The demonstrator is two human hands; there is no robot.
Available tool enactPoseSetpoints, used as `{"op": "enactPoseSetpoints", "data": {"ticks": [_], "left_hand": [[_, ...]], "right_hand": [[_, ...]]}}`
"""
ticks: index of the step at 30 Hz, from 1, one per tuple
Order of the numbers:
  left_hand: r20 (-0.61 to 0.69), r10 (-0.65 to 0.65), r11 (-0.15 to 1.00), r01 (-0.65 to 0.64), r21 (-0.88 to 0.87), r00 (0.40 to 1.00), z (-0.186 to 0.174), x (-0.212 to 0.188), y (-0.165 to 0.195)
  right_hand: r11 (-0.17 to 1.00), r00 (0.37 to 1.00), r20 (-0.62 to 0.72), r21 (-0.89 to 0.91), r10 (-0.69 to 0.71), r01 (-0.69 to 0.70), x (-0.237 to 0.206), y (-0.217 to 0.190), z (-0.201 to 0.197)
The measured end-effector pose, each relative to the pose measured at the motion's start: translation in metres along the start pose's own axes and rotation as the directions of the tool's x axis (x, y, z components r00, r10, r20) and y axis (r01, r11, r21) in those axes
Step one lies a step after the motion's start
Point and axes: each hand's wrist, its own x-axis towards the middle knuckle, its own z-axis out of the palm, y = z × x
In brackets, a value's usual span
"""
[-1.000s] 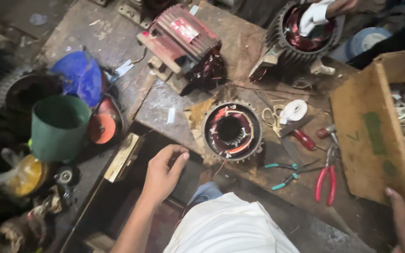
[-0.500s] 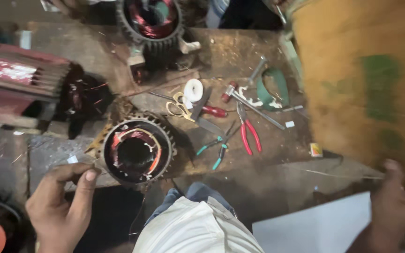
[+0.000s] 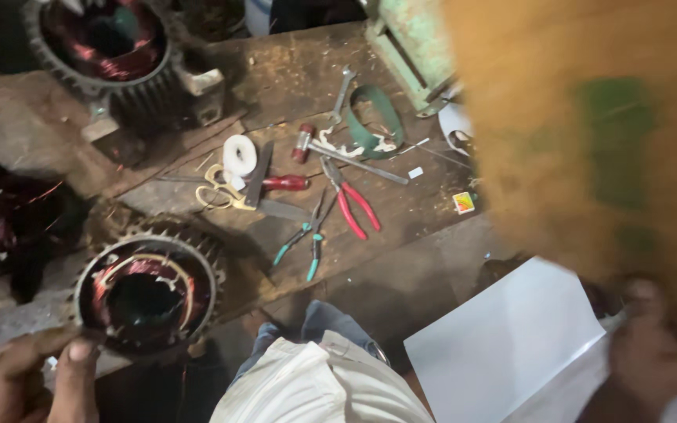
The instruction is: The person works on an electric motor stator, using pliers to adjust copper windings and a wooden stick to push insulation into the slots. They also retrieve and cut strips of insulating material from a cardboard box.
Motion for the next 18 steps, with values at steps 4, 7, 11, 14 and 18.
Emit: {"op": "enactPoseSetpoints", "data": {"ticks": [4, 7, 11, 14, 18], "left_hand": [[0.169, 0.037, 0.987, -0.063, 0.15, 0.985, 0.01, 0.007, -0.023], [0.458, 0.295, 0.906, -0.397, 0.145, 0.839, 0.035, 0.049, -0.019], [0.47, 0.455, 0.755, -0.608, 0.248, 0.756, 0.098, 0.035, 0.054], [0.444, 0.414, 0.707, -0.588, 0.393, 0.795, 0.163, 0.026, 0.126], [0.593, 0.46, 0.43, -0.751, 0.501, 0.66, 0.234, 0.046, 0.185]], "right_hand": [[0.93, 0.98, 0.196, -0.353, -0.029, 0.099, -0.024, -0.008, 0.028], [0.948, 0.875, 0.446, -0.151, -0.189, 0.281, -0.037, -0.004, 0.067], [0.831, 0.791, 0.299, 0.007, -0.533, 0.557, -0.024, 0.02, 0.118], [0.814, 0.774, 0.255, 0.13, -0.579, 0.566, 0.004, 0.049, 0.164], [0.865, 0.796, 0.337, 0.205, -0.502, 0.459, 0.026, 0.093, 0.205]]}}
